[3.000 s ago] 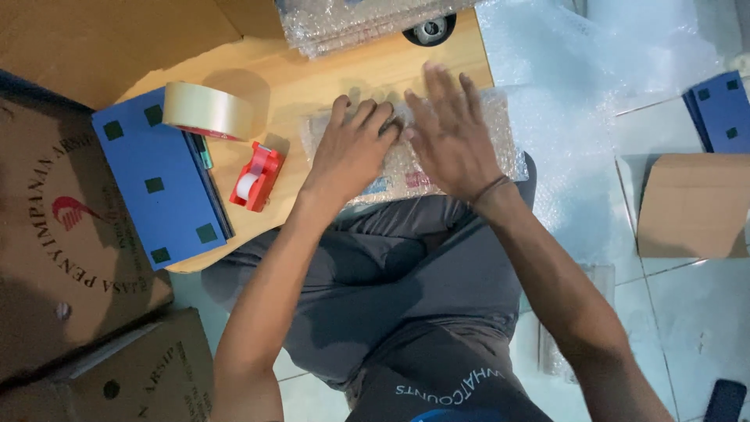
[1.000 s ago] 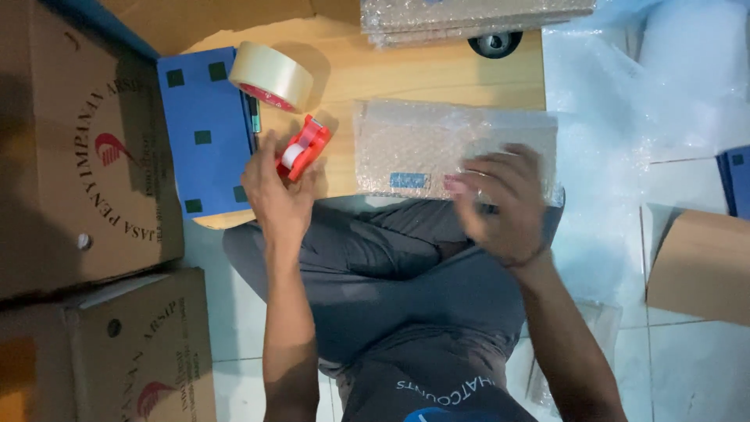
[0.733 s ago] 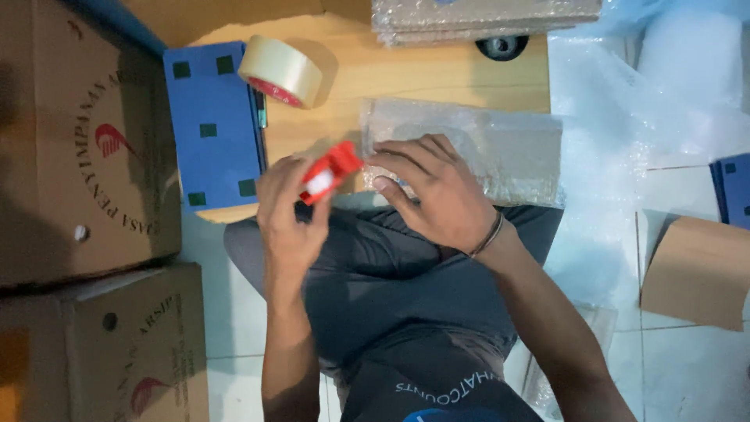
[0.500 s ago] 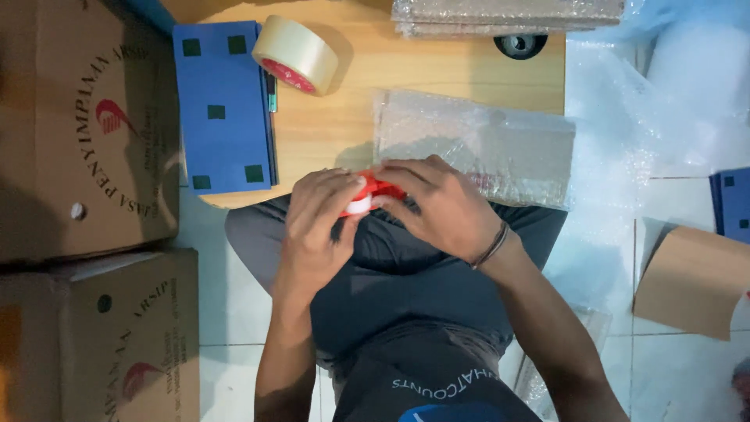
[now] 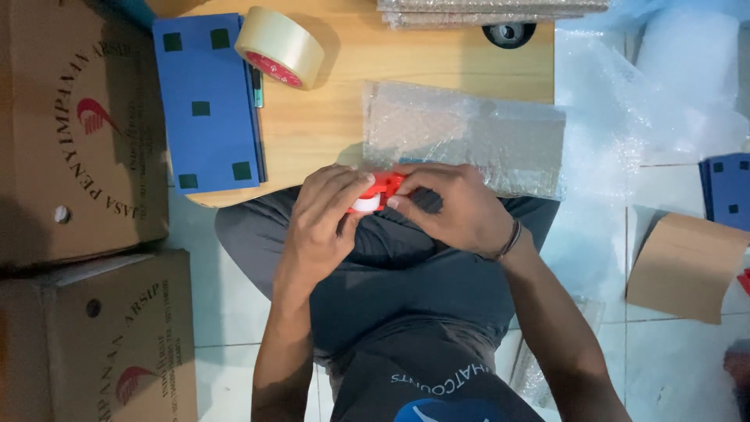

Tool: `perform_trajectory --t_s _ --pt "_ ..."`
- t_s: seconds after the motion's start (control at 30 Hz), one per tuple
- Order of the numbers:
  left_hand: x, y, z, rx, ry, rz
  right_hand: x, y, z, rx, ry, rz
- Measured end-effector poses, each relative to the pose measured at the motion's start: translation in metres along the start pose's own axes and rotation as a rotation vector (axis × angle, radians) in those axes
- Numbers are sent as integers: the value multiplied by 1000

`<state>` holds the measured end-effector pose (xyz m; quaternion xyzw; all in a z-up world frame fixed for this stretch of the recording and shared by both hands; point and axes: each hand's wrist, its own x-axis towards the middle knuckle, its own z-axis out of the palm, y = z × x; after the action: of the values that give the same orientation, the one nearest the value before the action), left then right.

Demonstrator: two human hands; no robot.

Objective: Wrapping small rectangular items in bubble wrap and securing them with tape.

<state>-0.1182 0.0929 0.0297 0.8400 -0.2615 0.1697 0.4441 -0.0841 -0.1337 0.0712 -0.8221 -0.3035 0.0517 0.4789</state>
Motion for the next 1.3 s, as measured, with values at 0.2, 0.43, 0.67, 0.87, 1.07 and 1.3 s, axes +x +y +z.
perform_trajectory --t_s 0.2,0.43,0.67,0.87,1.07,1.3 --pt "2 0 -2 -21 -15 10 -11 8 -2 161 12 39" --pt "-5 -2 -5 -94 9 -15 -32 21 0 409 54 177" --pt "5 5 -8 -222 29 9 -45 30 0 508 98 222" --pt "10 9 -5 -249 26 43 -58 44 2 601 177 207" --pt "14 9 3 -283 45 75 -63 44 0 601 214 238" --pt "19 10 4 -290 39 105 -68 46 1 635 279 277"
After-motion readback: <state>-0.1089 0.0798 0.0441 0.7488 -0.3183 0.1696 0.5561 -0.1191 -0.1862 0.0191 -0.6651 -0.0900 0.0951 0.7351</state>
